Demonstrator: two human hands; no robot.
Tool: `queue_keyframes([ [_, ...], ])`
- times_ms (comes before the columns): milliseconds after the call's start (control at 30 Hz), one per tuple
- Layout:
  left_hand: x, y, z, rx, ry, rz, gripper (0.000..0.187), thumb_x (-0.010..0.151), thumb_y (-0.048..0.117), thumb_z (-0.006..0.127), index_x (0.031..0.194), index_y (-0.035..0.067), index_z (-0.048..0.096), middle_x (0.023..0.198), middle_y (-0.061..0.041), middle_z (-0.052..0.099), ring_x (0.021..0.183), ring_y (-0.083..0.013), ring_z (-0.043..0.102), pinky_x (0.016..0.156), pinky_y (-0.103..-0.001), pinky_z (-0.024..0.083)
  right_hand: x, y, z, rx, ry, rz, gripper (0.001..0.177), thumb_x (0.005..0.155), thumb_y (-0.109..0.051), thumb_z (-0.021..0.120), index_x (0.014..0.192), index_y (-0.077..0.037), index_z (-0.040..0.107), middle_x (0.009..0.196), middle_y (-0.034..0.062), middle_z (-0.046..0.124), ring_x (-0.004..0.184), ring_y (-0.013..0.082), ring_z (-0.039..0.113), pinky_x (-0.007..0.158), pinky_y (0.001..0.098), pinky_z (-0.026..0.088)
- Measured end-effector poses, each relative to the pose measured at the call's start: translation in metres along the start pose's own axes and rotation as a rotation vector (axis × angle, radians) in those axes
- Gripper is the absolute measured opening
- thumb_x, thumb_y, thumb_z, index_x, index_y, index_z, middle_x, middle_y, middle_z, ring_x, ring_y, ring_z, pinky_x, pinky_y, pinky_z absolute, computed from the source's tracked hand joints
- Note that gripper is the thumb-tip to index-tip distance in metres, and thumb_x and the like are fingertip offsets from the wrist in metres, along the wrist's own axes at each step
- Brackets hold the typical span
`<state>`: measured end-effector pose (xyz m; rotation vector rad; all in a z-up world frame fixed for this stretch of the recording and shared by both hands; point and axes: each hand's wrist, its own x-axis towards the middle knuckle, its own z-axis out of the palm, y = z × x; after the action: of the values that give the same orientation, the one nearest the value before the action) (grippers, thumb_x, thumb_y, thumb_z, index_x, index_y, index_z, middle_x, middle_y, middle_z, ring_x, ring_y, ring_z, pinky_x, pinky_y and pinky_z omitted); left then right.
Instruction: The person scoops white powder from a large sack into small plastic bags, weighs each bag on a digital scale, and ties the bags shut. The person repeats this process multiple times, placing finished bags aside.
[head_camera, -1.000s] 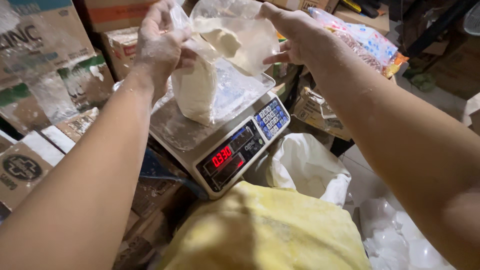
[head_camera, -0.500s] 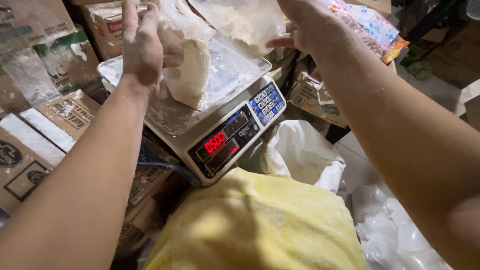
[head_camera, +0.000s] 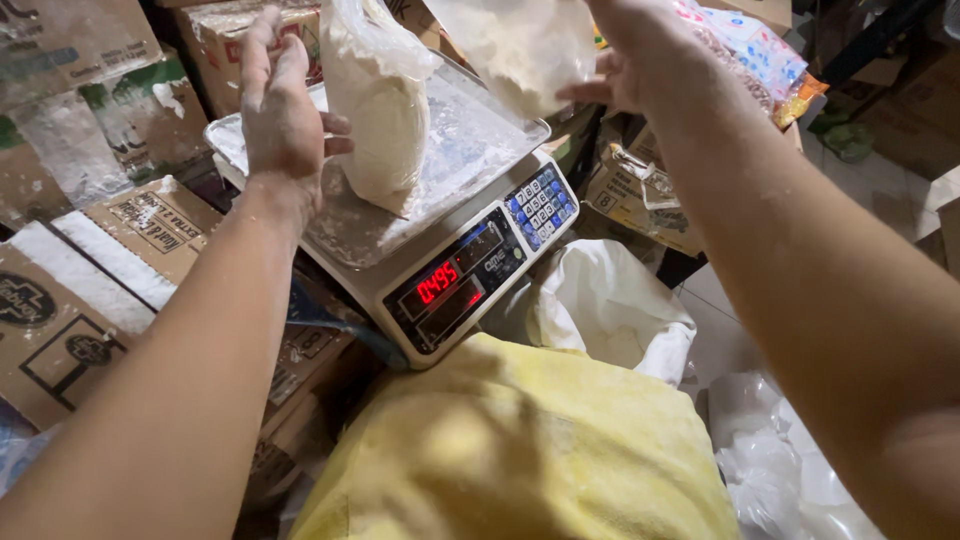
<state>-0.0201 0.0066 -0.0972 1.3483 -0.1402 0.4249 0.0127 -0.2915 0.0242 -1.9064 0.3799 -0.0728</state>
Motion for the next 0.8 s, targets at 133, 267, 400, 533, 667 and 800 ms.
queue_keyframes([
  [133, -0.009, -0.001, 0.002, 0.008, 0.017, -0.08, 0.051, 0.108, 0.033, 0.037, 0.157, 0.02, 0.036, 0.138, -0.011, 0.064, 0.064, -0.0119, 0.062, 0.048, -0.023, 0.053, -0.015, 0.015, 0.003, 0.057, -0.05, 0.035, 0.085, 0.08, -0.047, 0.074, 0.15, -0.011, 0.04, 0.148, 0.0247, 0.044, 0.131, 0.0426, 0.054, 0.078, 0.0428, 0.065],
  [267, -0.009, -0.002, 0.008, -0.005, 0.069, -0.186, 0.057, 0.106, 0.035, 0.04, 0.16, 0.024, 0.027, 0.142, -0.019, 0.067, 0.073, -0.0141, 0.065, 0.049, -0.025, 0.054, -0.019, 0.011, 0.006, -0.02, 0.058, -0.011, 0.078, 0.08, -0.044, 0.075, 0.145, -0.01, 0.047, 0.143, 0.0239, 0.052, 0.126, 0.0388, 0.062, 0.077, 0.0423, 0.066],
  [400, -0.008, 0.003, 0.012, 0.084, 0.051, -0.182, 0.053, 0.106, 0.032, 0.036, 0.158, 0.025, 0.029, 0.156, -0.012, 0.048, 0.087, -0.0183, 0.07, 0.055, -0.025, 0.061, -0.019, -0.002, 0.012, -0.1, 0.101, -0.126, 0.075, 0.08, -0.043, 0.075, 0.142, -0.01, 0.051, 0.142, 0.0228, 0.053, 0.125, 0.038, 0.062, 0.076, 0.0426, 0.066],
  [533, -0.012, 0.012, 0.017, 0.111, 0.029, -0.253, 0.05, 0.105, 0.034, 0.032, 0.155, 0.03, 0.033, 0.159, -0.006, 0.045, 0.091, -0.0203, 0.07, 0.058, -0.026, 0.06, -0.017, -0.015, 0.017, -0.195, 0.127, -0.263, 0.071, 0.08, -0.042, 0.075, 0.14, -0.009, 0.055, 0.142, 0.0217, 0.054, 0.125, 0.0372, 0.062, 0.076, 0.0429, 0.065],
  [667, -0.018, 0.02, 0.017, 0.098, 0.012, -0.316, 0.048, 0.106, 0.039, 0.029, 0.153, 0.032, 0.033, 0.158, -0.007, 0.037, 0.097, -0.0218, 0.068, 0.066, -0.029, 0.06, -0.011, -0.023, 0.021, -0.299, 0.137, -0.392, 0.068, 0.079, -0.041, 0.075, 0.137, -0.009, 0.059, 0.141, 0.0205, 0.055, 0.125, 0.0364, 0.062, 0.075, 0.0432, 0.065],
  [800, -0.019, 0.027, 0.016, 0.093, -0.001, -0.315, 0.049, 0.106, 0.037, 0.032, 0.154, 0.03, 0.034, 0.153, -0.007, 0.047, 0.098, -0.0229, 0.065, 0.069, -0.03, 0.058, -0.006, -0.027, 0.022, -0.332, 0.138, -0.42, 0.065, 0.079, -0.041, 0.075, 0.134, -0.009, 0.063, 0.141, 0.0194, 0.056, 0.124, 0.0356, 0.063, 0.075, 0.0436, 0.065],
])
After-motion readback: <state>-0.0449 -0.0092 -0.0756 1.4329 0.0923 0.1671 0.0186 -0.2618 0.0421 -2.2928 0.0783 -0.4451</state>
